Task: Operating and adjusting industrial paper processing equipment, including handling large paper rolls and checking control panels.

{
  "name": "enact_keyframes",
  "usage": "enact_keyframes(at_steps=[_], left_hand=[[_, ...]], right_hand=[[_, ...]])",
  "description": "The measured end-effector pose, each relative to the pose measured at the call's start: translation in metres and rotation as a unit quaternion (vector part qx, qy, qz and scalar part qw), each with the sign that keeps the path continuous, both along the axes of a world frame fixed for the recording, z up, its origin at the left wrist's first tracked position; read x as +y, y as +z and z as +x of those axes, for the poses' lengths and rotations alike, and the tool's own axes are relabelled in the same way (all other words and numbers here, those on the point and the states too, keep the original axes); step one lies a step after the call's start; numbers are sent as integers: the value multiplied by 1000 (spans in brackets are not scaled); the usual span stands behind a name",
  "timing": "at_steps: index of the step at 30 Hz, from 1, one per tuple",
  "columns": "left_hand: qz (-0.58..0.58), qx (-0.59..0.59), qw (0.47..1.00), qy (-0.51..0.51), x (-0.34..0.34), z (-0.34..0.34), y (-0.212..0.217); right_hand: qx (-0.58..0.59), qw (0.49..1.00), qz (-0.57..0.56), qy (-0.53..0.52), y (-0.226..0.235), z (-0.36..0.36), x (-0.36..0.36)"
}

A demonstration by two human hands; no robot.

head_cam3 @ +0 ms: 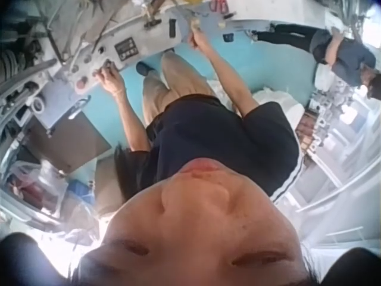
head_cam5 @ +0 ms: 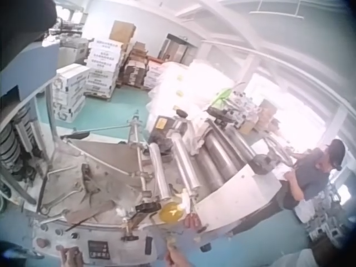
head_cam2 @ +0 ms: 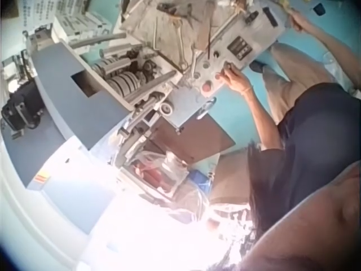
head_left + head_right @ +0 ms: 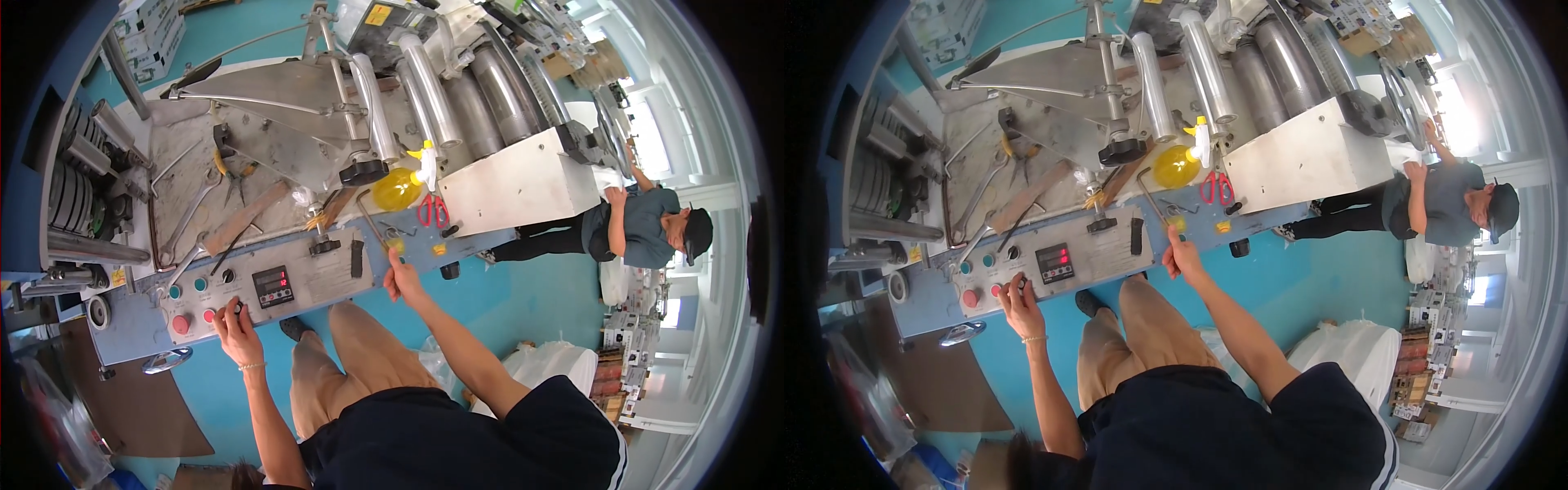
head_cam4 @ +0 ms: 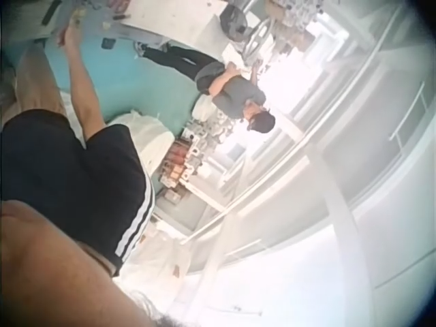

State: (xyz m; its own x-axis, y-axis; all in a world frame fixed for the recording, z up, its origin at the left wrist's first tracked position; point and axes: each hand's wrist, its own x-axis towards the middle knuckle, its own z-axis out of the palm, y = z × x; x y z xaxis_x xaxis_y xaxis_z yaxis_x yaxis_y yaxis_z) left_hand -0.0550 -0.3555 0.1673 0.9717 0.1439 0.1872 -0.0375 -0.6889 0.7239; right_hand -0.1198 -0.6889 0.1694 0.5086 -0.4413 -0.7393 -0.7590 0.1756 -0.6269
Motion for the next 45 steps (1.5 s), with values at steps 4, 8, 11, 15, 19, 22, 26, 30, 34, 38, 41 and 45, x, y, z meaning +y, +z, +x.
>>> enact_keyframes(at_steps=[4,8,11,15,19,22,26,30,34,38,41,45], left_hand=[[-6,1,1000,-2,-1,1,2],[3,-6,1000,-6,2,-1,-3],[-3,17,1000,0,9,-5,-6],[35,-27,999,9,18,-8,-31],[-50,80,995,34,7,-2,-12],[-71,117,990,34,8,-3,-6],[-53,71,996,28,6,-4,-14],[-7,31,999,17,23,-13,-43],[-1,-39,999,-28,9,-6,-5],[1,-23,999,-44,8,-5,-7],[-24,22,999,-14,5,-1,-6],[103,67,991,61,-1,13,1]], right_hand=[[-6,1000,-1,1,0,-2,-2],[-2,1000,-8,-3,-3,-5,0],[1,1000,-5,6,-5,-4,6],[9,998,-56,35,-7,-5,9],[3,998,-49,30,-7,-4,-9],[11,999,-35,21,-6,1,-5],[28,995,-81,44,0,-3,-8],[18,997,-57,57,-15,-1,2],[2,1000,-22,19,-3,-3,2],[-6,1000,-8,22,5,-6,-3],[-18,1000,-8,14,5,-7,-3],[-30,999,6,11,3,-4,2]])
